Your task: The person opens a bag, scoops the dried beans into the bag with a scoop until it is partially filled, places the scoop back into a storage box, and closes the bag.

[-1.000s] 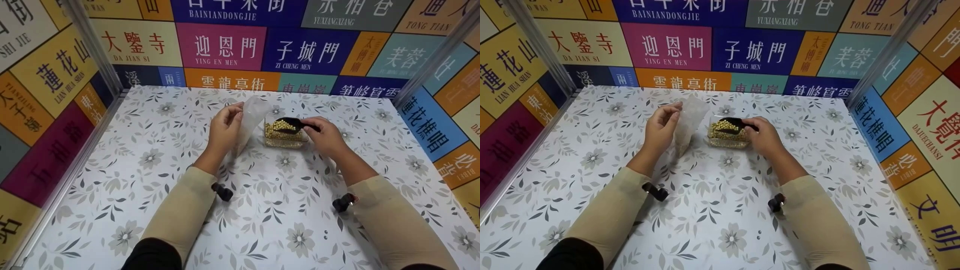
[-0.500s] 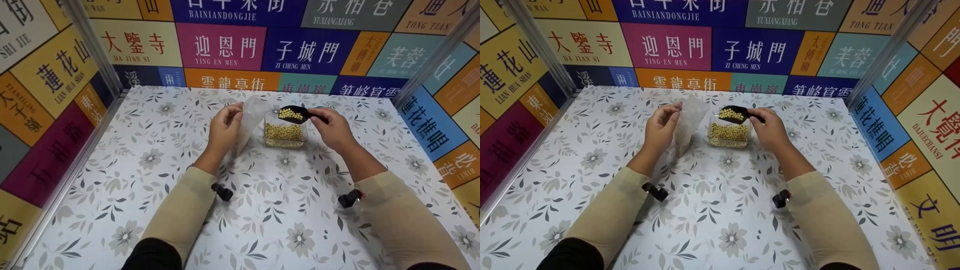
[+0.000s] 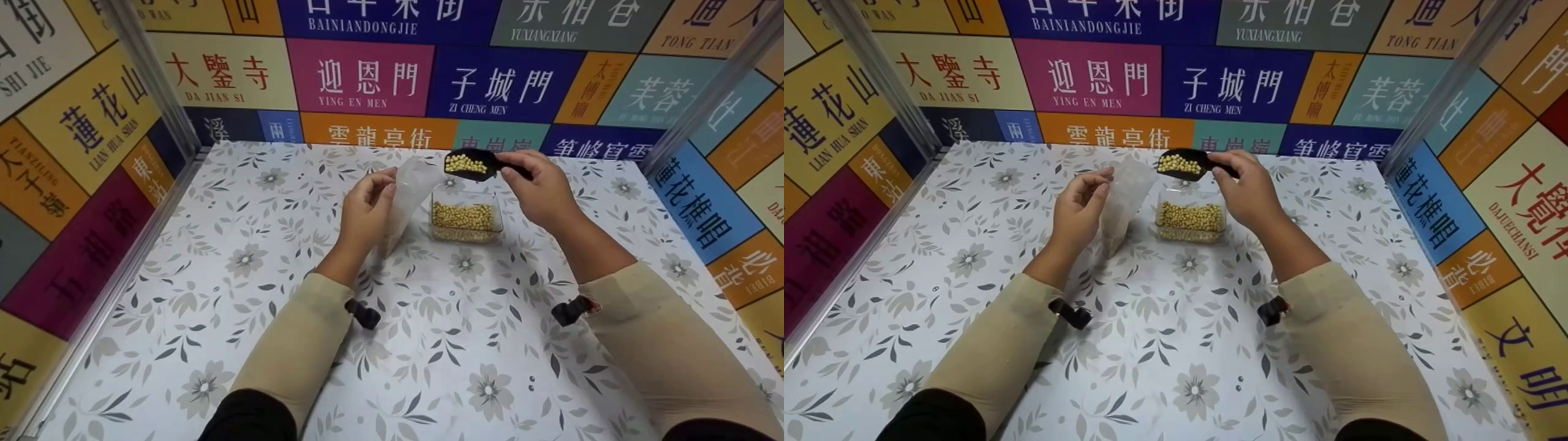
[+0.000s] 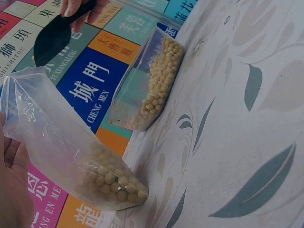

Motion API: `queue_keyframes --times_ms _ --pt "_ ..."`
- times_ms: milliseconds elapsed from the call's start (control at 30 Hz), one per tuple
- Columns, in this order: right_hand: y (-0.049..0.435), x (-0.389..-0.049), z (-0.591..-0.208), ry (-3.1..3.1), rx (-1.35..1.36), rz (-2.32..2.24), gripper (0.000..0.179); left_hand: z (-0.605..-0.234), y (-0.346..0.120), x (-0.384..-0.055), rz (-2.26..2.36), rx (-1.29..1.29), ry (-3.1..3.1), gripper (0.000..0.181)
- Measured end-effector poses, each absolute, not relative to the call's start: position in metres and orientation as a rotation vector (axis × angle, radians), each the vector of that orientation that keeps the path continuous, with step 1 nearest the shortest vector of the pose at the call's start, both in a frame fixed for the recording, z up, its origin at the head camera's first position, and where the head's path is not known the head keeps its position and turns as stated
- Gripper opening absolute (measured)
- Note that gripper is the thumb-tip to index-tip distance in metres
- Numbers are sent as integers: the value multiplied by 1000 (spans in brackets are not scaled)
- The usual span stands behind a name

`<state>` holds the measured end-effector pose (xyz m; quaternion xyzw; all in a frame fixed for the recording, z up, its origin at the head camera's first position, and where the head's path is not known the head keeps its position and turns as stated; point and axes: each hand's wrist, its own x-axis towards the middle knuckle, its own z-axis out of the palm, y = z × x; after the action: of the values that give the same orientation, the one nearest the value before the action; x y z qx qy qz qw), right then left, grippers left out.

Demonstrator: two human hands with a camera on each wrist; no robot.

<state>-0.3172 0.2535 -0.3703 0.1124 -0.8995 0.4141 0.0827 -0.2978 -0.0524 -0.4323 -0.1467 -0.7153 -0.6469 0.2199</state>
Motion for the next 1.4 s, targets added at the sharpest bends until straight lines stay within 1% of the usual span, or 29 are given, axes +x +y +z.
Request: queue_keyframes --times_ms 600,867,1100,1400 --pt "217 -314 -343 -2640 662 719 33 -435 -52 -299 -1822 -403 -1944 10" --pt "215 -315 -341 -2564 718 655 33 -433 -52 -298 -1809 -394 -1966 11" --pt "217 -314 -343 -2494 761 664 31 -432 -53 -297 -1840 -399 -1984 16" --pt "229 -317 -352 -2490 721 723 29 -431 -54 -296 -1848 -403 -1972 12"
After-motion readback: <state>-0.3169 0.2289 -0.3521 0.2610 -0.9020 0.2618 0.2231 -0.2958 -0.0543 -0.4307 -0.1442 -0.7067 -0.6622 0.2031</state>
